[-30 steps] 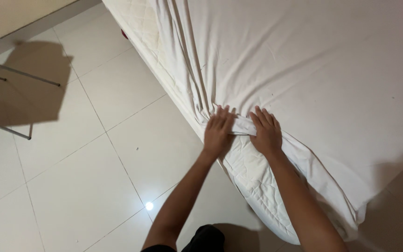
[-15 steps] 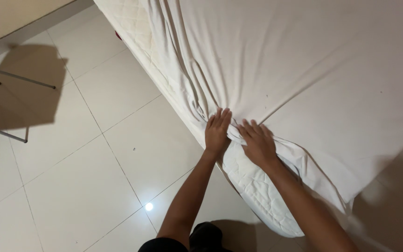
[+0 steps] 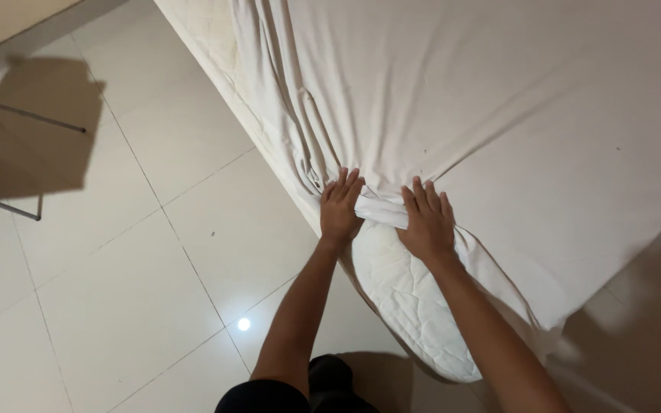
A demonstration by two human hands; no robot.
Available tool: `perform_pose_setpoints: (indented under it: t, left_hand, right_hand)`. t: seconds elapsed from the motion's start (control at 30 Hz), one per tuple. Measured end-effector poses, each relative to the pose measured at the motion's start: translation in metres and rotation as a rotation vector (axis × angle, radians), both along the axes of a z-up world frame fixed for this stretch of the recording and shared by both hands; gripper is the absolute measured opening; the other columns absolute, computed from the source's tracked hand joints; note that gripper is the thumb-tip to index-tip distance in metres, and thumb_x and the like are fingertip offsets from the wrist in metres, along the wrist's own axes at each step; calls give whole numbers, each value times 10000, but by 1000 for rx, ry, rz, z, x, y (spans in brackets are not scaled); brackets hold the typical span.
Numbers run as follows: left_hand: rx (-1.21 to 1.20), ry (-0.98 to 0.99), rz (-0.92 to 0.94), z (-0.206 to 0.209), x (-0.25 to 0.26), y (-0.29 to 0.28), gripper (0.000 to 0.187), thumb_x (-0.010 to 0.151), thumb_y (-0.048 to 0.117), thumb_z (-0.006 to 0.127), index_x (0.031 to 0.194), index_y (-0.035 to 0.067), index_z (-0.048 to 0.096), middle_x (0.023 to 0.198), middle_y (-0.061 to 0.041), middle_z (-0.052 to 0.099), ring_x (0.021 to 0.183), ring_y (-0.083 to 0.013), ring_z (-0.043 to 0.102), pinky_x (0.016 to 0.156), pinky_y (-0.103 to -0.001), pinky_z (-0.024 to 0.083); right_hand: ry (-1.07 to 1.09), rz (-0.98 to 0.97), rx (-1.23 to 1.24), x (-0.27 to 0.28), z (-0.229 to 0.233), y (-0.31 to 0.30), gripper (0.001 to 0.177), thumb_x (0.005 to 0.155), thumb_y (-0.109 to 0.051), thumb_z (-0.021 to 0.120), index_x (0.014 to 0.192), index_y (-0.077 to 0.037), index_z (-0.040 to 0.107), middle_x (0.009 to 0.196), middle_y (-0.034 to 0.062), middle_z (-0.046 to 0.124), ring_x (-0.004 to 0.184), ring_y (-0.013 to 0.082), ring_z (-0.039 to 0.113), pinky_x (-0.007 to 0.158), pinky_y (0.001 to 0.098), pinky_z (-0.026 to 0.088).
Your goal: Putting a clean white sheet onto a mattress in a hotel room.
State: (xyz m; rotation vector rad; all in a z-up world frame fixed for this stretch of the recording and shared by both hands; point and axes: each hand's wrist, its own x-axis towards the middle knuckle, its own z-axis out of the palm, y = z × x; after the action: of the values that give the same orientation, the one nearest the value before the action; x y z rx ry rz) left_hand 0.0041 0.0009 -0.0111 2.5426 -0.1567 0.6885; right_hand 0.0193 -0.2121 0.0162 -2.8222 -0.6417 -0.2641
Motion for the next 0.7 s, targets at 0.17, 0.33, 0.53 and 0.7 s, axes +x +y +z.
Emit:
perform_pose_setpoints:
  t: [0.17, 0.33, 0.53, 0.7]
  left_hand:
    - [21, 43, 3, 5, -1, -2, 598, 790, 35, 725, 1375, 72, 607, 1565, -84, 526, 1529, -272, 390, 1179, -471, 330]
    - [74, 42, 32, 3, 3, -4, 633, 773, -4, 700, 1394, 73, 605, 1595, -68, 500, 1546, -258, 370, 1189, -468, 316]
    - [69, 103, 46, 2, 3, -6, 649, 733, -47, 654, 1368, 82, 616, 1601, -55, 492, 1544, -240, 371, 1184, -458, 313]
    - [73, 52, 52, -2, 3, -5, 626, 773, -43, 656, 1382, 90, 612, 1614, -42, 492, 1554, -223, 377, 1196, -444, 321]
  right_hand:
    - [49, -8, -38, -2, 7, 1, 840, 747, -329, 800, 1505, -139, 489, 1633, 117, 382, 1501, 311, 343, 1215, 519, 260]
    - [19, -6, -25, 1, 6, 2, 804, 767, -333, 794, 1491, -143, 501, 1641, 111, 378, 1508, 312, 340, 1218, 524, 260]
    - [-45, -3, -4, 1, -2, 1, 765, 780, -339, 792, 1469, -120, 540, 1636, 127, 406, 1503, 334, 362, 1215, 537, 268]
    - [-46, -9, 25, 0, 0, 2, 770, 760, -366, 802, 1447, -110, 568, 1614, 135, 429, 1485, 341, 380, 1201, 543, 277]
